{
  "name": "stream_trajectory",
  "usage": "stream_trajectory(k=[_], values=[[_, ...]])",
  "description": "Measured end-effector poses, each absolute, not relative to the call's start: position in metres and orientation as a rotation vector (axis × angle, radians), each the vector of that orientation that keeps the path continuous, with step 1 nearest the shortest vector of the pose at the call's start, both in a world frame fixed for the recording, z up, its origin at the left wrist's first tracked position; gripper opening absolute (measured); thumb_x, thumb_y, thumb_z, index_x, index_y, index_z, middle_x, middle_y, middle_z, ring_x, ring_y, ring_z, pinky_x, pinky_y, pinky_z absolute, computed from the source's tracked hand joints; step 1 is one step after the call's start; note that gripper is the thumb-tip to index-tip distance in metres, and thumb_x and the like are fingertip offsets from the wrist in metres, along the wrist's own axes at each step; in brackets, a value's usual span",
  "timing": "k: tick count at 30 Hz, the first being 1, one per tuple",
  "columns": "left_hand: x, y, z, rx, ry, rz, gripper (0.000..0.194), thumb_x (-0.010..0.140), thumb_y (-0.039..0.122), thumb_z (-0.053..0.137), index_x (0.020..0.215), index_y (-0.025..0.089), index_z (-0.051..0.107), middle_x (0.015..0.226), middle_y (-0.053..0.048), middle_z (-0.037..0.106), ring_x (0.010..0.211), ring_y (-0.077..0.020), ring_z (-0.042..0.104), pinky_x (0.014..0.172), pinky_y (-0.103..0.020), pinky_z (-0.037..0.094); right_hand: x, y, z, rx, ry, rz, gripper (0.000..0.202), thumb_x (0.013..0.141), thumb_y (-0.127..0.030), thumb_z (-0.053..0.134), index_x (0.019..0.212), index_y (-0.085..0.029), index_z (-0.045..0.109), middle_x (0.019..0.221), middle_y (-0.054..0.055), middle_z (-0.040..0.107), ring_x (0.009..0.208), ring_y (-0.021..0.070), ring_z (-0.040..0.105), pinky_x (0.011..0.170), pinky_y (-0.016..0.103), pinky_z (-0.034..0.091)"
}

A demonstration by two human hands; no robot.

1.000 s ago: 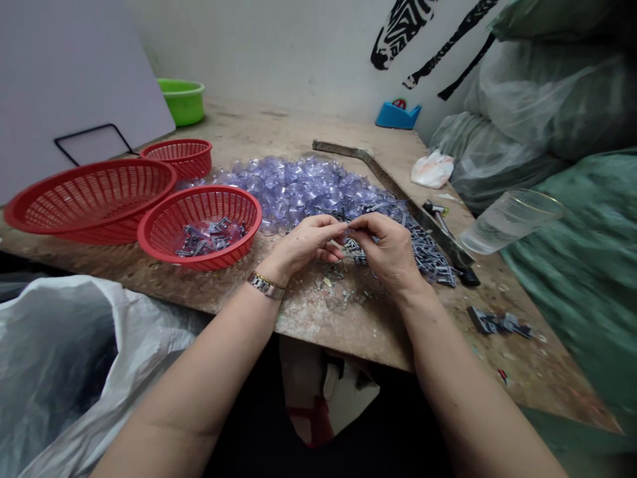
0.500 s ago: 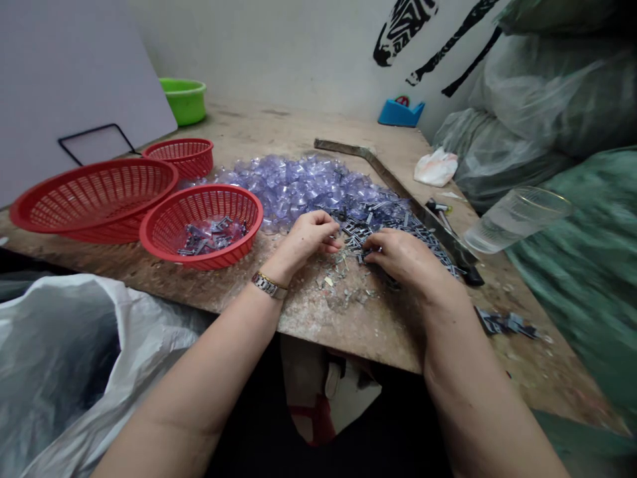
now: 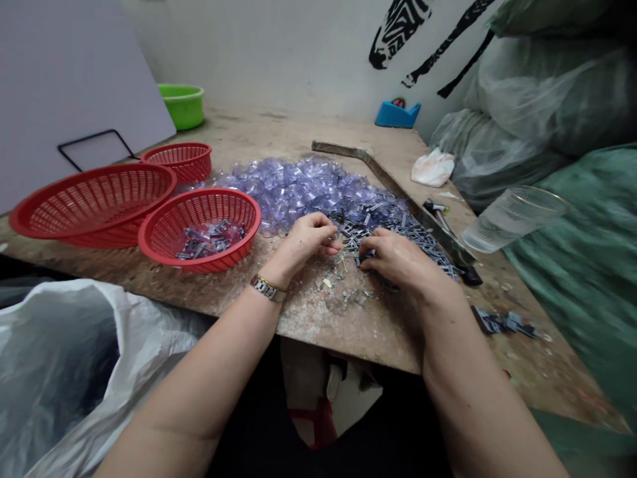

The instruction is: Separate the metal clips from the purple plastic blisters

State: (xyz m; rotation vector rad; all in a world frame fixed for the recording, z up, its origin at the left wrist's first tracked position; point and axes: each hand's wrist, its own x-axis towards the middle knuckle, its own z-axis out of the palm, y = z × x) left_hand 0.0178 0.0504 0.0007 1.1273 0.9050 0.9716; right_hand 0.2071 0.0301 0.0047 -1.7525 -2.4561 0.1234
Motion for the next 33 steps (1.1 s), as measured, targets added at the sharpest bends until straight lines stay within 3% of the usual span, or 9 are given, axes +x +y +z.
stream_trajectory(k=[7, 15, 33], values=[[0.018, 0.053, -0.003, 1.114, 0.906, 0.966, 0.011, 0.081, 0.008, 0.055, 0.074, 0.014, 0.049, 0.061, 0.002, 0.056, 0.055, -0.0079, 0.062, 0.057, -0.019, 0.052, 0.204, 0.031, 0.007, -1.711, -2.353, 0.176, 0.008, 0.069, -0.015, 0.069, 0.067, -0.021, 0.064, 0.071, 0.001, 0.060, 0.068, 0.0158, 0.055, 0.061, 0.026, 0.037], [0.019, 0.048, 0.003, 1.120, 0.898, 0.974, 0.014, 0.079, 0.005, 0.055, 0.073, 0.014, 0.047, 0.063, 0.003, 0.057, 0.058, -0.0067, 0.063, 0.060, -0.019, 0.052, 0.199, 0.033, 0.007, -1.527, -1.815, 0.466, 0.005, 0.069, -0.023, 0.064, 0.073, -0.020, 0.064, 0.068, -0.001, 0.066, 0.063, 0.0141, 0.055, 0.062, 0.027, 0.041], [0.020, 0.043, 0.001, 1.146, 0.763, 0.883, 0.014, 0.080, 0.006, 0.057, 0.074, 0.014, 0.047, 0.067, 0.004, 0.055, 0.062, -0.0062, 0.063, 0.068, -0.021, 0.052, 0.184, 0.035, -0.004, -1.329, -1.525, 0.769, 0.010, 0.071, -0.028, 0.060, 0.070, -0.022, 0.052, 0.062, -0.004, 0.057, 0.060, 0.0152, 0.061, 0.059, 0.029, 0.048]])
